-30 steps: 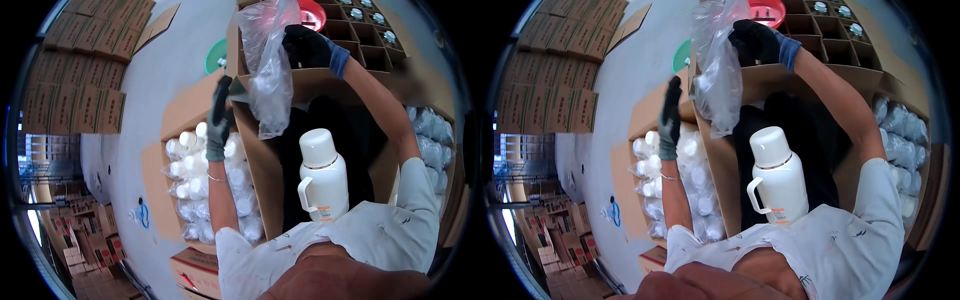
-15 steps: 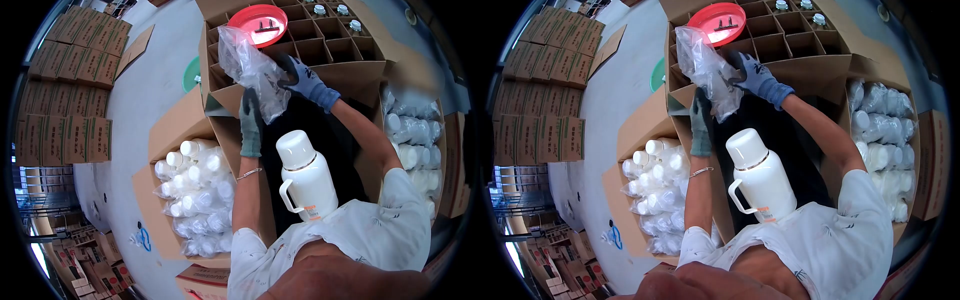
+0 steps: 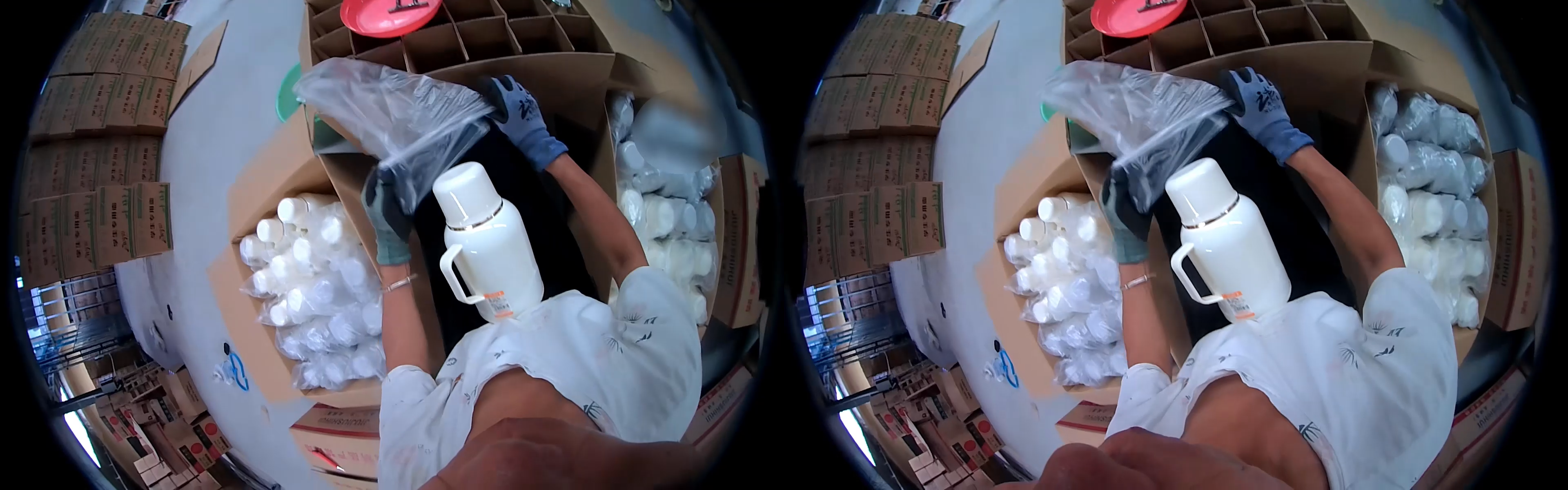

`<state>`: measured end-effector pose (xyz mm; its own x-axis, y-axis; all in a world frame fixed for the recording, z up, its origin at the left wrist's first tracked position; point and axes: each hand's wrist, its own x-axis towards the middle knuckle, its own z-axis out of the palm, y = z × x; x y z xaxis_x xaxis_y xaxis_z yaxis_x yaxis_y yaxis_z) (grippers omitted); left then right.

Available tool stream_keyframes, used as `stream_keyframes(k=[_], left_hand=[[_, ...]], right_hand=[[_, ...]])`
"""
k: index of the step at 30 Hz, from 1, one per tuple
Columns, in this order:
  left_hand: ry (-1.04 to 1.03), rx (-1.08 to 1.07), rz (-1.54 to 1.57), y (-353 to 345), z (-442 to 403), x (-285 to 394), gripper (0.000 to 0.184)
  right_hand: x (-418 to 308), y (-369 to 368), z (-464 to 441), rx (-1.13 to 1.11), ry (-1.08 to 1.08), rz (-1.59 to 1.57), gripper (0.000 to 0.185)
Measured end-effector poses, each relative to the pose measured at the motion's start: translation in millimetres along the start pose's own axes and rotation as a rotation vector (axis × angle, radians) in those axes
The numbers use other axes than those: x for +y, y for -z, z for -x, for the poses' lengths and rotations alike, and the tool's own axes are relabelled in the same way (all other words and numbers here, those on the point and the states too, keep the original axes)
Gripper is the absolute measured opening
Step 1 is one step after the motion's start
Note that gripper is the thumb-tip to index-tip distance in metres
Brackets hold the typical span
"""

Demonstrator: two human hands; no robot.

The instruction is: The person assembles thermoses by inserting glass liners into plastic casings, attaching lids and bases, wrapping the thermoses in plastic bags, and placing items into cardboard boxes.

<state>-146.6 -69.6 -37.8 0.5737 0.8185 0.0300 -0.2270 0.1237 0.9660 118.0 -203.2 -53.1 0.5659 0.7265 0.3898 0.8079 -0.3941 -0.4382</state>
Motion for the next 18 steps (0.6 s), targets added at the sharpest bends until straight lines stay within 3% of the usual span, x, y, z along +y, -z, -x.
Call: stream_keyframes(k=[3,4,5,6,8,12,13,14,15,18], left_hand=[[0.198,-0.08,-0.165,32,60,-12,0.033],[0.208,-0.093,-0.25,32,82,0,0.033],[0.218,-0.106,-0.335,32,103,12,0.034],[0.188,-0.085,-0.358,31,123,17,0.034],[-0.108,-0.096,-0.39,17,152,41,0.028],[0.466,-0.301,-0.05,41,192,65,0.031],[0.702,-0.476,-0.213,44,196,74,0.032],[0.73,-0.72,-0.303,54,203,62,0.034],[0.718,-0.974,-0.384,59,205,55,0.036],[0.802,-0.507,-0.226,87,189,69,0.045]], right_hand=[[4,19,53,0.071,0.099,-0.058,0.053],[-2,33,74,-0.011,0.1,-0.096,0.053],[-10,46,98,0.05,0.246,-0.139,0.052],[-20,63,113,-0.017,0.357,-0.174,0.052],[-20,73,159,-0.187,0.503,-0.238,0.052],[-17,100,207,-0.327,0.601,-0.259,0.041],[-13,104,218,-0.385,0.644,-0.268,0.038],[-17,118,220,-0.535,0.768,-0.225,0.029],[-13,120,234,-0.591,0.759,-0.273,0.027],[-8,130,240,-0.664,0.743,-0.311,0.025]])
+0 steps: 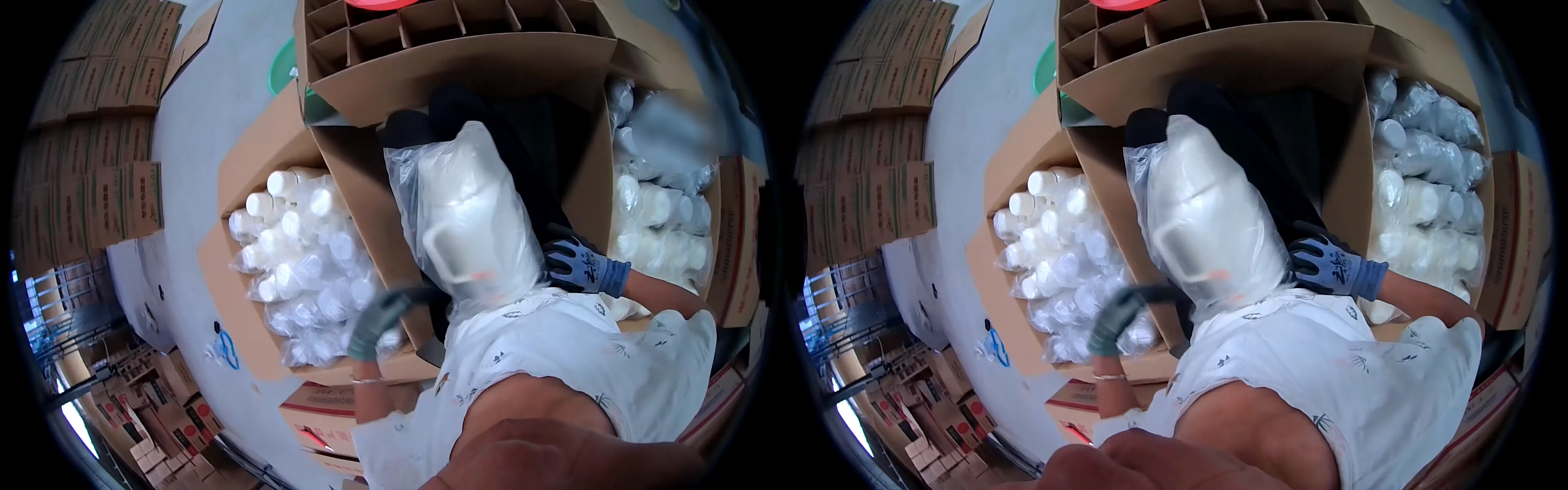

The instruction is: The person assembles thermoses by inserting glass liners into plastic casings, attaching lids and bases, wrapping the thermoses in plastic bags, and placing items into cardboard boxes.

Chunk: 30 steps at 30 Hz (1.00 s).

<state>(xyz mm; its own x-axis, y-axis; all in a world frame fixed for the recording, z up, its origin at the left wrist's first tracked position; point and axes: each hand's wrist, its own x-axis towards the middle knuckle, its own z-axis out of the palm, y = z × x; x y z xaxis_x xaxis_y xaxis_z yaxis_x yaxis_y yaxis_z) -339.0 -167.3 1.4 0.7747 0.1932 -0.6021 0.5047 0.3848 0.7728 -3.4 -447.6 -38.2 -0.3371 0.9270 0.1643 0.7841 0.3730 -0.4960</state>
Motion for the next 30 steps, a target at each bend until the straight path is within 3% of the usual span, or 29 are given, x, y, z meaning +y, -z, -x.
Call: stream_keyframes(k=[2,4,5,6,8,9,10,11,13,14,15,16,17,18,20,22,23,24,27,28,30], left_hand=[[-0.18,0.322,0.078,-34,-17,82,0.052],[-0.394,0.361,-0.607,-59,-40,112,0.056],[-0.303,0.457,-0.945,-66,-53,100,0.047],[-0.345,0.504,-1.058,-55,-56,85,0.041],[0.106,0.429,-0.757,-23,-42,66,0.035],[-0.064,0.438,-0.383,7,-34,6,0.035],[-0.236,0.434,-0.013,31,-22,-54,0.035],[-0.021,0.47,0.17,29,-5,-44,0.036],[-0.296,0.653,-0.308,45,9,-115,0.036],[-0.36,0.706,-0.526,48,13,-109,0.037],[-0.418,0.78,-0.745,50,17,-102,0.039],[-0.457,0.898,-0.837,48,11,-71,0.039],[-0.485,1.026,-0.925,45,6,-39,0.04],[-0.428,1.117,-0.831,65,-6,-40,0.029],[-0.664,0.966,0.726,119,-48,-31,0.027],[-0.857,1.196,0.655,163,-80,-5,0.02],[-0.813,1.295,0.523,193,-91,-5,0.018],[-0.765,1.39,0.387,226,-101,-11,0.016],[-0.318,1.331,-0.088,294,-125,-26,0.028],[-0.357,1.294,-0.373,318,-140,-41,0.033],[-0.121,1.221,-0.709,323,-156,-23,0.04]], right_hand=[[1,4,2,-0.015,0.004,0.004,0.025],[4,-4,2,-0.026,0.04,0.002,0.025],[0,4,-4,-0.08,0.004,-0.042,0.025],[0,1,-5,-0.053,0.021,0.001,0.026],[-7,13,-17,0.021,-0.02,-0.049,0.026],[-8,13,-24,-0.011,-0.102,-0.129,0.03],[-5,14,-37,0.051,-0.183,-0.4,0.032],[-6,18,-60,0.109,-0.267,-0.673,0.034],[-2,7,-107,0.257,-0.357,-1.147,0.047],[-5,22,-149,0.309,-0.334,-1.282,0.036],[0,19,-185,0.347,-0.322,-1.441,0.038],[13,19,-219,0.331,-0.233,-1.349,0.037],[34,10,-254,0.357,-0.087,-0.945,0.037],[48,10,-277,0.335,0.034,-0.509,0.037],[58,10,-302,0.255,-0.071,-0.409,0.041],[58,40,-308,0.248,0.043,0.055,0.043],[61,49,-309,0.251,0.103,0.289,0.044],[77,44,-301,0.23,0.059,0.33,0.047],[88,46,-302,0.225,-0.102,0.328,0.05],[87,41,-304,0.22,-0.12,0.334,0.051],[89,34,-310,0.201,-0.154,0.326,0.052]])
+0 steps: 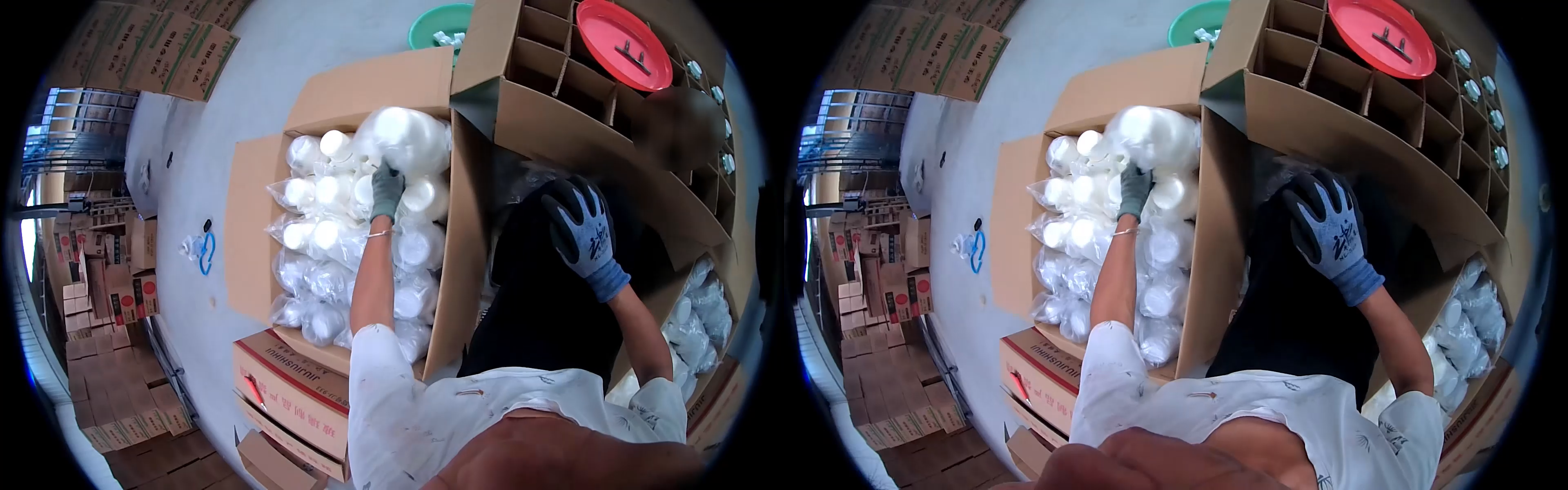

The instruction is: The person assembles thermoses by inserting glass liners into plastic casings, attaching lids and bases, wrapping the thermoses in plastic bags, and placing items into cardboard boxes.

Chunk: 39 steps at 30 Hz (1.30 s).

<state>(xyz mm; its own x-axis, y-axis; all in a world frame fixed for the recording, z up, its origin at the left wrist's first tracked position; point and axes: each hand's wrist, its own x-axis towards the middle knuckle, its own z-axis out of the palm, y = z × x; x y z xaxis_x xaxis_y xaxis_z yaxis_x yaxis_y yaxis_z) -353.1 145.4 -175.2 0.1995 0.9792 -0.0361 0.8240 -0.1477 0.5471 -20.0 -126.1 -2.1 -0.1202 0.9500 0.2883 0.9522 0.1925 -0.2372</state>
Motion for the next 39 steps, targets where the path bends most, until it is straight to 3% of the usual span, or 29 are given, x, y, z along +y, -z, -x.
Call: stream_keyframes(k=[4,6,8,9,11,14,15,16,18,21,24,26,28,30,32,34,35,37,39], left_hand=[[-0.046,-0.137,0.032,-39,-36,-30,0.041],[-0.061,-0.239,0.108,-15,-47,-29,0.037],[-0.067,-0.071,0.045,48,-47,-1,0.027],[-0.145,0.15,-0.111,56,-61,-22,0.024],[-0.006,0.154,-0.301,77,-84,-45,0.02],[0.247,-0.291,-0.075,44,-120,-97,0.022],[0.292,-0.278,-0.316,12,-133,-125,0.027],[0.215,-0.15,-0.349,-13,-129,-141,0.03],[0.154,-0.376,-0.499,-24,-122,-137,0.033],[0.236,-0.355,-0.484,-19,-124,-149,0.036],[0.187,-0.088,-0.36,13,-90,-108,0.039],[0.233,0.069,0.053,37,-71,-100,0.042],[0.018,0.28,0.491,79,-32,-38,0.041],[-0.112,0.384,0.574,131,8,33,0.041],[-0.386,0.442,0.548,177,40,96,0.039],[-0.352,0.181,0.526,219,70,144,0.039],[-0.32,0.108,0.724,225,82,166,0.041],[-0.35,-0.013,0.786,225,104,199,0.044],[-0.407,-0.157,0.802,202,123,235,0.044]], right_hand=[[2,-5,-8,-0.063,-0.01,-0.022,0.053],[3,-4,-10,-0.085,-0.01,-0.024,0.055],[4,-6,-14,-0.105,-0.013,-0.025,0.055],[5,-8,-16,-0.096,-0.009,-0.023,0.054],[4,-13,-20,-0.103,-0.014,-0.037,0.053],[4,-14,-27,-0.088,-0.002,-0.056,0.053],[4,-15,-28,-0.081,0.002,-0.062,0.053],[5,-15,-29,-0.078,0.0,-0.063,0.054],[4,-15,-29,-0.077,-0.011,-0.075,0.054],[5,-13,-25,-0.075,-0.03,-0.073,0.054],[8,-10,-22,-0.071,-0.03,-0.081,0.052],[9,-9,-18,-0.054,-0.018,-0.085,0.052],[10,-10,-15,-0.019,0.016,-0.096,0.052],[12,-11,-12,0.032,0.052,-0.122,0.055],[14,-4,-12,0.115,0.031,-0.233,0.058],[14,11,-19,0.238,-0.055,-0.427,0.063],[9,38,-30,0.286,-0.099,-0.603,0.068],[5,75,-42,0.508,-0.045,-0.948,0.072],[0,111,-43,0.498,0.034,-1.298,0.077]])
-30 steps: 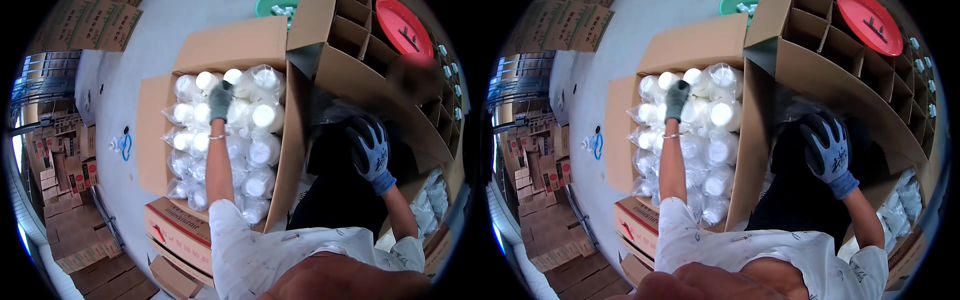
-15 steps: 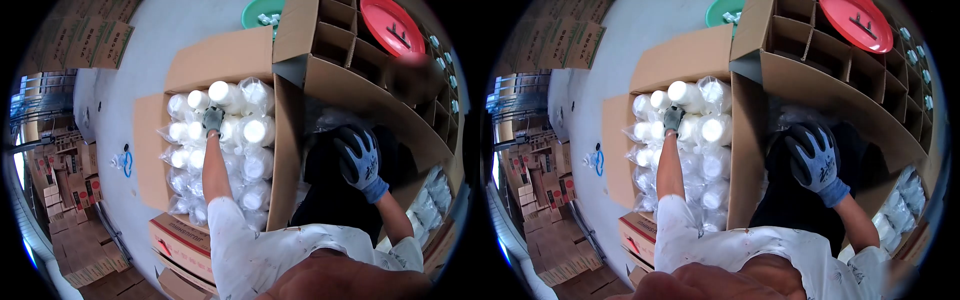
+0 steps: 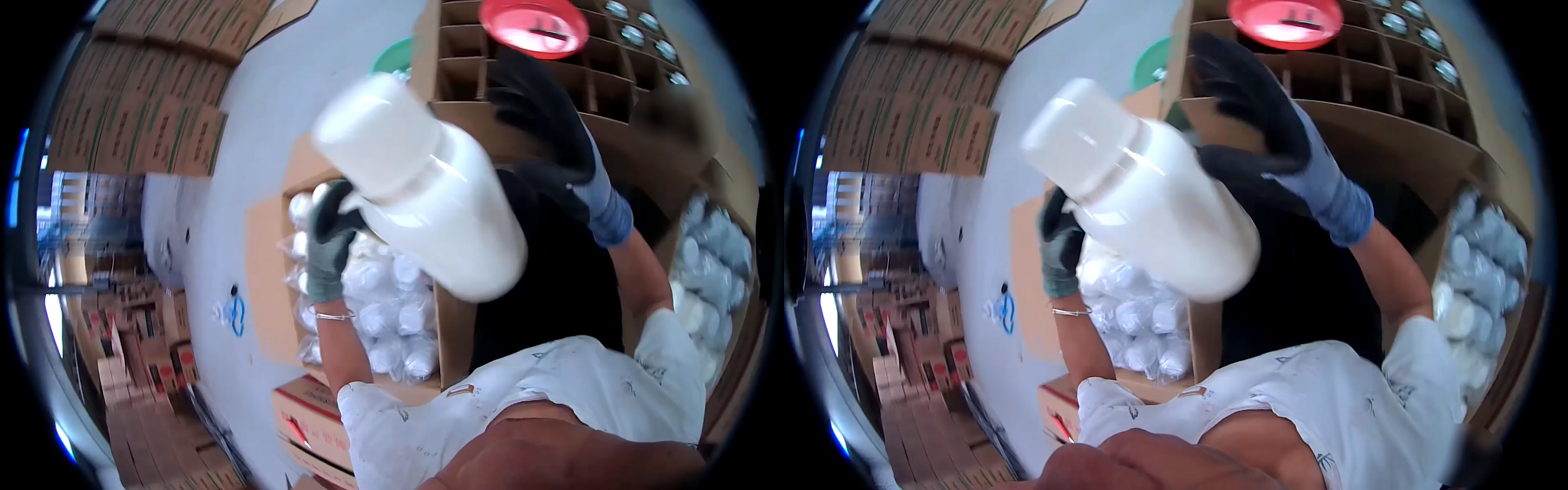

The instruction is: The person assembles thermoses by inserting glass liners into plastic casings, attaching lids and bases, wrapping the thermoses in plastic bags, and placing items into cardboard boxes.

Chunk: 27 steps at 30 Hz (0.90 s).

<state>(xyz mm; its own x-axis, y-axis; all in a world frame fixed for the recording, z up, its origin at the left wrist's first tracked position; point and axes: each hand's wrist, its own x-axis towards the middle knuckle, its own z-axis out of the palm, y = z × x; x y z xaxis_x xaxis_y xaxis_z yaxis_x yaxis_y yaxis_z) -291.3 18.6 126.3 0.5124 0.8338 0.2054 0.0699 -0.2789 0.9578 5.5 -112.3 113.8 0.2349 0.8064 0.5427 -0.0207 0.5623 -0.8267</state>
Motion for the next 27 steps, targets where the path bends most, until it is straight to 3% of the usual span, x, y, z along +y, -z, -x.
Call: stream_keyframes(k=[1,3,5,6,7,9,11,13,14,15,17,18,19,20,21,22,25,26,27], left_hand=[[-0.042,-0.145,-0.017,-26,-1,-5,0.045],[-0.252,-0.452,-0.068,-84,-7,-26,0.045],[-0.42,-0.619,0.001,-145,-8,-48,0.045],[-0.377,-0.658,0.088,-168,-9,-52,0.046],[-0.135,-0.696,0.229,-185,-12,-42,0.042],[0.29,-0.667,0.481,-213,-20,-26,0.037],[0.364,-0.456,0.947,-227,-4,-20,0.035],[0.068,-0.461,0.503,-217,3,-46,0.035],[-0.022,-0.406,0.238,-211,17,-63,0.04],[-0.365,-0.349,-0.266,-204,32,-67,0.047],[-0.023,-0.546,0.226,-202,45,-63,0.058],[0.121,-0.621,0.408,-204,50,-62,0.065],[0.18,-0.702,0.483,-208,54,-59,0.072],[0.249,-0.826,0.366,-212,48,-39,0.079],[0.235,-0.83,0.157,-217,41,-24,0.081],[0.179,-0.849,0.08,-219,34,-27,0.079],[0.011,-0.987,-0.216,-217,20,-22,0.07],[0.023,-1.036,-0.253,-213,15,-13,0.063],[-0.013,-0.866,-0.192,-202,17,-15,0.061]], right_hand=[[-18,7,-1,-0.007,-0.003,-0.172,0.079],[-52,25,6,-0.31,-0.203,-0.098,0.083],[-73,24,26,-0.442,0.001,0.334,0.071],[-73,19,48,-0.471,-0.109,0.487,0.07],[-57,9,78,-0.309,-0.059,0.551,0.068],[-40,0,113,-0.245,-0.109,0.744,0.062],[-16,18,121,-0.153,-0.187,0.326,0.058],[4,38,118,0.003,-0.384,-0.146,0.047],[24,47,124,0.293,-0.363,-0.123,0.043],[21,60,100,0.363,-0.323,-0.176,0.042],[15,86,53,0.497,-0.231,-0.274,0.04],[30,101,24,0.455,0.066,-0.029,0.042],[50,132,-10,0.418,0.359,0.812,0.048],[70,152,-40,0.387,0.469,0.945,0.053],[96,170,-66,0.43,0.363,0.955,0.055],[121,187,-86,0.467,0.326,1.162,0.057],[178,240,-111,0.061,-0.223,1.618,0.059],[173,238,-107,0.098,-0.192,1.559,0.058],[156,230,-97,0.132,-0.161,1.502,0.057]])
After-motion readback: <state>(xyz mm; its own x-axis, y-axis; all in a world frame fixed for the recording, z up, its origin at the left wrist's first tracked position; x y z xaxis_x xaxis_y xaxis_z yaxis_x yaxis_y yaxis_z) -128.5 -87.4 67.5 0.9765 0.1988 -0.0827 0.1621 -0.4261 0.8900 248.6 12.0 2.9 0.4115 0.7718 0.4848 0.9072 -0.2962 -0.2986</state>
